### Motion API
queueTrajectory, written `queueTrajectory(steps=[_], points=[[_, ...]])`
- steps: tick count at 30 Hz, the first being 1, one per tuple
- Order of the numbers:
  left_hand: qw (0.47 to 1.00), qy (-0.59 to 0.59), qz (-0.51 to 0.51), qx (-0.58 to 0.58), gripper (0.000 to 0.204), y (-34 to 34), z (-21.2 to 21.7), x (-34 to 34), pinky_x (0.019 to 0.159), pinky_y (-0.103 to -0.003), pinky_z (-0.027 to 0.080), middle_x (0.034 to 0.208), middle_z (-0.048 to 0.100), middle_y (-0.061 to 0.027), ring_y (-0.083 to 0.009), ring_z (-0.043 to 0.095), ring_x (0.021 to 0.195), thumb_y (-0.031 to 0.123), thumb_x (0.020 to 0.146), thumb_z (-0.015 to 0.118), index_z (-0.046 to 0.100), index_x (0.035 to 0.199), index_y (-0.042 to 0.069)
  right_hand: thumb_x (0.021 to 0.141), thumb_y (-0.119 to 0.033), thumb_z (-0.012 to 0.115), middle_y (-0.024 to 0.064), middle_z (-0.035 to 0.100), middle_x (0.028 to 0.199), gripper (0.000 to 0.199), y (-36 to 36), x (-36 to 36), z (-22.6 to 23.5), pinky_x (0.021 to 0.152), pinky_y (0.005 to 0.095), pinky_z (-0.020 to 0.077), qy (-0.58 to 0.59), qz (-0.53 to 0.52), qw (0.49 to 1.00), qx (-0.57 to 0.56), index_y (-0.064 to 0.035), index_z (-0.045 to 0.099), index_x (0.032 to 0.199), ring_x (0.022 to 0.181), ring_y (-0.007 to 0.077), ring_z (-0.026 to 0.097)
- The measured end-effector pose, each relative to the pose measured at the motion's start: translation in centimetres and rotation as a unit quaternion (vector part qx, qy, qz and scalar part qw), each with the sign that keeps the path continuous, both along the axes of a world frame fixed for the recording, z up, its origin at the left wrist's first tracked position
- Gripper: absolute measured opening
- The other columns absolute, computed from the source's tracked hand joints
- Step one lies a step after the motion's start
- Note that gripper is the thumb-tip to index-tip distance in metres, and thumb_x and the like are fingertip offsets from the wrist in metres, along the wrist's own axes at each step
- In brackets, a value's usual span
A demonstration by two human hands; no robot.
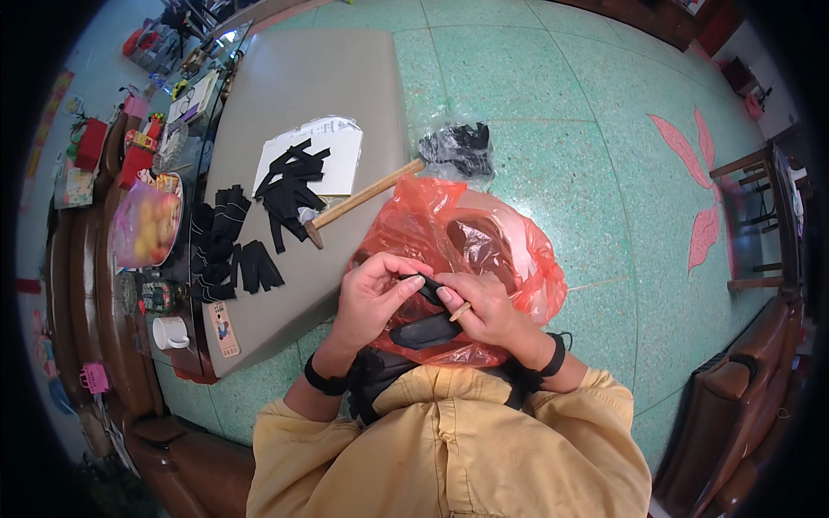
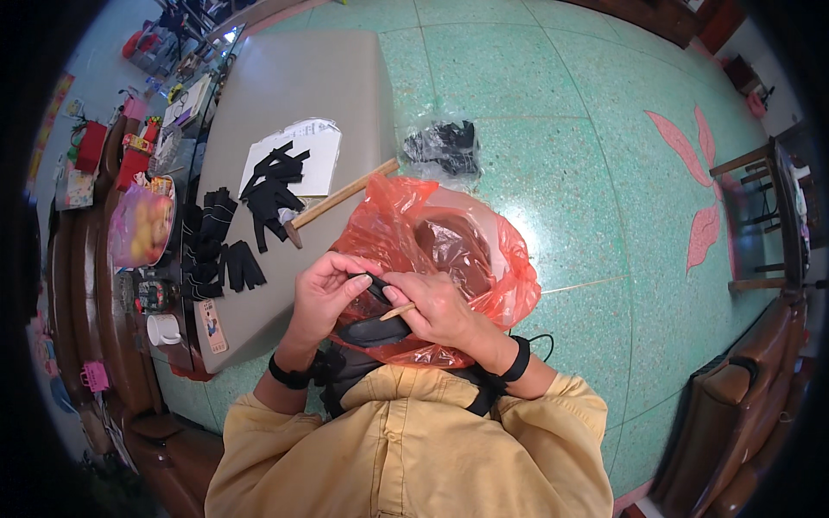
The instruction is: The person uses a small wooden stick to apply a substance to the edges of black rubber components and then presses them together by hand.
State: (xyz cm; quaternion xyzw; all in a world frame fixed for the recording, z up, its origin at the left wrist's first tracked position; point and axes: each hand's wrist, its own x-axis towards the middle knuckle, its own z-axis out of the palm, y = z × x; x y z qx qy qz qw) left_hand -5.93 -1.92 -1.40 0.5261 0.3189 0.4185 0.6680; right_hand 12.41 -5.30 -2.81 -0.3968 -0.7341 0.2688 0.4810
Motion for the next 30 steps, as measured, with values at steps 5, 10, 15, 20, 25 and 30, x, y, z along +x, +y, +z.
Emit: queueTrajectory(steps=[5, 10, 15, 20, 25, 30], points=[[0.996, 0.092, -0.001, 0.005, 0.008, 0.2, -0.1, 0.0, 0.079, -0.023, 0.047, 0.094, 0.061, -0.009, -0.0103, 0.057, 0.09, -0.005, 0.086, 0.055, 0.052, 0.093, -0.002, 0.085, -0.01, 0.057, 0.0147, 0.059, 0.07, 0.015, -0.3, -0.5, -0.9, 0.05, 0.0389, 0.0448, -0.011, -0.029, 1.0, -0.001, 0.0004, 0.057, 0.096, 0.058, 0.0324, 0.059], [0.997, 0.035, 0.006, -0.066, 0.015, 1.2, -1.3, 0.5, 0.075, -0.021, 0.047, 0.091, 0.058, -0.0049, -0.0073, 0.055, 0.087, -0.004, 0.086, 0.056, 0.052, 0.101, -0.002, 0.084, -0.009, 0.058, 0.0157, 0.057, 0.065, 0.014, 0.5, -0.7, -1.2, 0.053, 0.0402, 0.0449, -0.128, -0.062, 0.988, -0.054, -0.0002, 0.058, 0.094, 0.06, 0.0342, 0.058], [0.989, 0.14, -0.048, 0.002, 0.026, 2.1, -0.9, -1.1, 0.075, -0.021, 0.049, 0.092, 0.057, -0.0045, -0.0079, 0.056, 0.087, -0.003, 0.086, 0.055, 0.056, 0.112, -0.004, 0.083, -0.012, 0.065, 0.001, 0.057, 0.069, 0.012, 2.6, 2.8, -0.2, 0.055, 0.0231, 0.0397, 0.002, 0.104, 0.946, -0.306, -0.001, 0.063, 0.087, 0.062, 0.004, 0.047], [0.956, 0.258, -0.108, -0.083, 0.017, 2.3, -0.4, -1.5, 0.067, -0.024, 0.057, 0.092, 0.061, -0.0076, -0.011, 0.061, 0.08, -0.004, 0.084, 0.053, 0.059, 0.101, -0.006, 0.083, -0.018, 0.065, -0.0019, 0.053, 0.068, 0.016, 2.8, 3.1, -2.3, 0.058, 0.0251, 0.0385, 0.131, 0.042, 0.924, -0.358, -0.0016, 0.064, 0.086, 0.065, 0.007, 0.046], [0.926, 0.318, -0.132, -0.154, 0.014, 2.4, 0.1, -1.8, 0.061, -0.023, 0.056, 0.085, 0.063, -0.0079, -0.0097, 0.061, 0.073, -0.007, 0.082, 0.051, 0.057, 0.094, -0.008, 0.085, -0.014, 0.064, -0.0035, 0.055, 0.075, 0.015, 2.9, 2.0, -2.8, 0.064, 0.0225, 0.0405, 0.106, 0.009, 0.934, -0.342, 0.0001, 0.063, 0.088, 0.072, 0.0051, 0.049], [0.948, 0.275, -0.106, -0.119, 0.014, 1.8, -0.7, -1.9, 0.06, -0.023, 0.054, 0.082, 0.065, -0.0081, -0.0115, 0.063, 0.067, -0.006, 0.079, 0.052, 0.058, 0.092, -0.007, 0.085, -0.013, 0.063, 0.002, 0.056, 0.073, 0.014, 3.0, 1.9, -2.2, 0.063, 0.0251, 0.041, 0.118, 0.022, 0.953, -0.278, 0.0006, 0.063, 0.089, 0.07, 0.0087, 0.05]])
